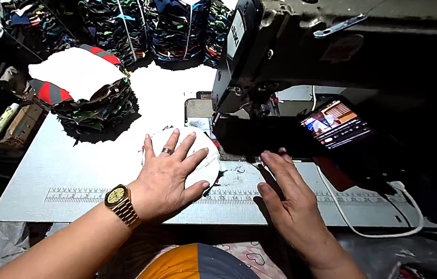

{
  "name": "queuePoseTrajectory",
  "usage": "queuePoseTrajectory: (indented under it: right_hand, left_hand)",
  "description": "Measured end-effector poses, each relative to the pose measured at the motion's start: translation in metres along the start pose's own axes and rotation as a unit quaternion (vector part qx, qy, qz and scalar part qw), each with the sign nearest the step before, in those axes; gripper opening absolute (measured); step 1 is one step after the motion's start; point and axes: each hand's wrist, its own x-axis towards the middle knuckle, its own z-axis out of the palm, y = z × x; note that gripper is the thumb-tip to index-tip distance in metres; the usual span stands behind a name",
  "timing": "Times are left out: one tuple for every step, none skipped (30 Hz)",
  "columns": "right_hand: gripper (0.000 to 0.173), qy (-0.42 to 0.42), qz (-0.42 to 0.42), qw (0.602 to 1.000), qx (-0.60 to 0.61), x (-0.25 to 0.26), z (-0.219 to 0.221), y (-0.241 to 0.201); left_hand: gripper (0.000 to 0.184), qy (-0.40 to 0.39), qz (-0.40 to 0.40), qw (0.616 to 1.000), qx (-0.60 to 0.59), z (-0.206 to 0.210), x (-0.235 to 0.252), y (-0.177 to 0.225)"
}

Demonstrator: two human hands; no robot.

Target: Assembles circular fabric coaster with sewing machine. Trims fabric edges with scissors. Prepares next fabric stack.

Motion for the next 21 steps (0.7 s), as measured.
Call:
queuePoseTrajectory:
  right_hand:
    - [0.055,0.001,0.001,1.0,0.0,0.0,0.0,0.0]
    - [0.055,0.002,0.002,1.0,0.0,0.001,0.001,-0.001]
    - [0.055,0.003,0.004,1.0,0.0,0.001,0.001,-0.001]
    - [0.055,0.002,0.006,1.0,0.003,0.0,0.001,-0.001]
    - [0.055,0.002,0.007,1.0,0.005,0.0,0.001,-0.001]
    - [0.055,0.002,0.007,1.0,0.006,0.0,0.0,-0.001]
    - [0.055,0.002,0.008,1.0,0.006,0.0,0.0,-0.001]
    - [0.055,0.002,0.007,1.0,0.005,0.0,0.0,0.0]
    - [0.055,0.001,0.006,1.0,0.003,0.0,0.0,0.0]
    - [0.056,0.0,0.005,1.0,0.003,0.0,0.001,0.0]
    - [0.057,0.0,0.003,1.0,0.004,0.0,0.002,0.0]
    - [0.058,0.002,0.004,1.0,0.002,0.0,0.002,-0.001]
    - [0.057,0.004,0.007,1.0,0.001,-0.001,0.002,-0.001]
    - [0.056,0.005,0.01,1.0,0.001,-0.001,0.002,-0.001]
    - [0.056,0.006,0.013,1.0,0.001,-0.001,0.001,-0.001]
    - [0.055,0.006,0.015,1.0,0.002,-0.001,0.001,-0.001]
    - [0.055,0.006,0.018,1.0,0.002,-0.001,0.001,-0.001]
    - [0.055,0.007,0.018,1.0,0.002,-0.001,0.001,-0.002]
    - [0.054,0.009,0.018,1.0,0.003,-0.001,0.002,-0.001]
    - [0.054,0.011,0.018,1.0,0.003,-0.001,0.002,-0.001]
    - [0.054,0.011,0.018,1.0,0.003,-0.001,0.002,-0.001]
  left_hand:
    - [0.072,0.022,0.01,1.0,-0.001,0.001,-0.002,0.0]
    - [0.076,0.044,0.022,0.999,-0.001,0.0,-0.003,0.001]
    - [0.081,0.065,0.032,0.997,-0.001,-0.002,-0.005,0.003]
    - [0.085,0.077,0.036,0.996,-0.001,-0.003,-0.007,0.006]
    - [0.086,0.082,0.037,0.996,-0.002,-0.005,-0.01,0.009]
    - [0.084,0.086,0.038,0.996,-0.007,-0.004,-0.012,0.012]
    - [0.08,0.091,0.039,0.995,-0.013,-0.002,-0.014,0.015]
    - [0.077,0.098,0.04,0.994,-0.019,0.002,-0.016,0.016]
    - [0.074,0.105,0.039,0.993,-0.029,0.005,-0.018,0.016]
    - [0.072,0.109,0.038,0.993,-0.039,0.007,-0.02,0.016]
    - [0.069,0.109,0.037,0.992,-0.048,0.007,-0.021,0.015]
    - [0.065,0.11,0.04,0.992,-0.056,0.007,-0.021,0.015]
    - [0.062,0.112,0.042,0.991,-0.06,0.007,-0.02,0.015]
    - [0.061,0.115,0.043,0.991,-0.061,0.006,-0.019,0.015]
    - [0.061,0.118,0.043,0.99,-0.06,0.007,-0.018,0.015]
    - [0.061,0.124,0.044,0.99,-0.058,0.007,-0.017,0.015]
    - [0.061,0.129,0.044,0.989,-0.059,0.007,-0.017,0.015]
    - [0.059,0.132,0.044,0.988,-0.062,0.006,-0.018,0.014]
    - [0.057,0.134,0.045,0.988,-0.066,0.005,-0.018,0.013]
    - [0.054,0.138,0.048,0.986,-0.075,0.004,-0.017,0.011]
    - [0.05,0.143,0.052,0.985,-0.087,0.003,-0.017,0.009]
